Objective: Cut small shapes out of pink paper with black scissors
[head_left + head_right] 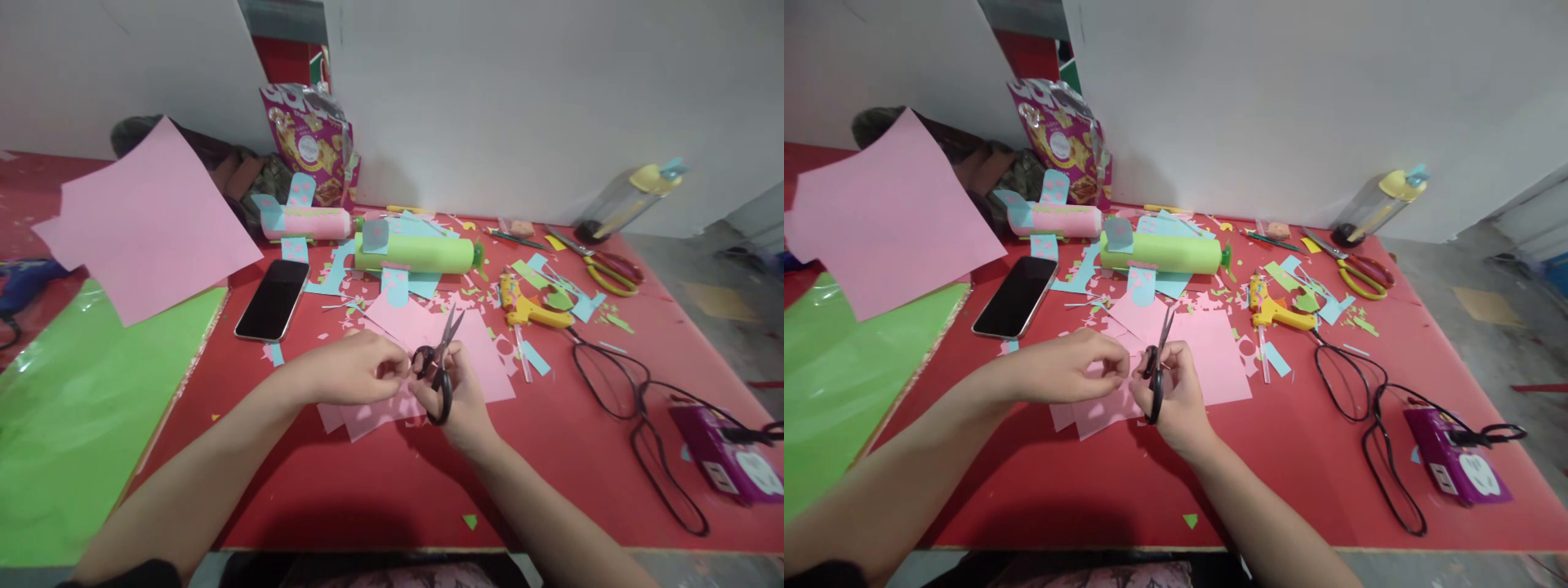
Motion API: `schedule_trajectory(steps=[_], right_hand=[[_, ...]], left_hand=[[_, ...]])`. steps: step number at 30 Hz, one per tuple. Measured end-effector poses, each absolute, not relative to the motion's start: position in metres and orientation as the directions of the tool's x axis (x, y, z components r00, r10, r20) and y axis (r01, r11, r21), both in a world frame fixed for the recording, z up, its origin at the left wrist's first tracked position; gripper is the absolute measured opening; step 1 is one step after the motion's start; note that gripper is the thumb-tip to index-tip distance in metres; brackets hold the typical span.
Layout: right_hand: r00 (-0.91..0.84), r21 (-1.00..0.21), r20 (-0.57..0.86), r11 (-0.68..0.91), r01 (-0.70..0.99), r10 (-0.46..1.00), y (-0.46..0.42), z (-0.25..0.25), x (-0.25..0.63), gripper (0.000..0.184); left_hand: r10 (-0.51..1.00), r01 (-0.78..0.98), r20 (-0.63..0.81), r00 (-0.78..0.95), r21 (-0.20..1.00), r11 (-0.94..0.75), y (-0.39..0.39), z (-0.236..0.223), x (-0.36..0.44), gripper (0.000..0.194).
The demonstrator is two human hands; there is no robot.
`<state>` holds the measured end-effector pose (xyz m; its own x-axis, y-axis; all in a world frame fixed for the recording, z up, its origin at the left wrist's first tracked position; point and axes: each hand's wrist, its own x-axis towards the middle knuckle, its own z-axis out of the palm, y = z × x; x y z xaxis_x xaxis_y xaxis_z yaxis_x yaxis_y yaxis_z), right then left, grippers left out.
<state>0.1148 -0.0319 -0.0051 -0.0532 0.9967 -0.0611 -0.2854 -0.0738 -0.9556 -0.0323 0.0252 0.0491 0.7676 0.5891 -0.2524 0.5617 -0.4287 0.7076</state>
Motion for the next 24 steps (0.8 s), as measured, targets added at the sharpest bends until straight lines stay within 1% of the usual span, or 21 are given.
schedule_trajectory(steps=[3, 7, 10, 13, 15, 19, 24], right_hand=[[-0.02, -0.961, -0.061, -0.064, -0.27, 0.998, -0.032, -0.005, 0.115, 0.031], [0.052, -0.949, -0.043, -0.024, -0.315, 0.998, -0.03, -0.007, 0.115, 0.031], [0.104, -0.936, -0.02, 0.018, -0.351, 0.994, -0.029, -0.009, 0.116, 0.032], [0.116, -0.931, -0.003, 0.04, -0.362, 0.993, -0.029, -0.011, 0.116, 0.032], [0.119, -0.931, -0.004, 0.04, -0.363, 0.993, -0.029, -0.011, 0.117, 0.032], [0.089, -0.93, -0.05, -0.014, -0.368, 0.995, -0.03, -0.01, 0.116, 0.031], [-0.066, -0.91, -0.073, -0.094, -0.404, 0.995, -0.031, -0.011, 0.115, 0.029]], left_hand=[[0.629, 0.554, -0.221, 0.745, 0.73, -0.4, 0.027, 0.048, -0.032, 0.016], [0.673, 0.568, -0.222, 0.706, 0.745, -0.35, 0.029, 0.047, -0.032, 0.016], [0.664, 0.564, -0.237, 0.709, 0.756, -0.332, 0.028, 0.046, -0.03, 0.02], [0.657, 0.555, -0.241, 0.714, 0.767, -0.323, 0.025, 0.045, -0.025, 0.025], [0.675, 0.555, -0.243, 0.697, 0.779, -0.292, 0.023, 0.044, -0.022, 0.025], [0.74, 0.548, -0.213, 0.638, 0.801, -0.241, 0.024, 0.047, -0.023, 0.023], [0.809, 0.548, -0.155, 0.567, 0.804, -0.23, 0.029, 0.054, -0.031, 0.02]])
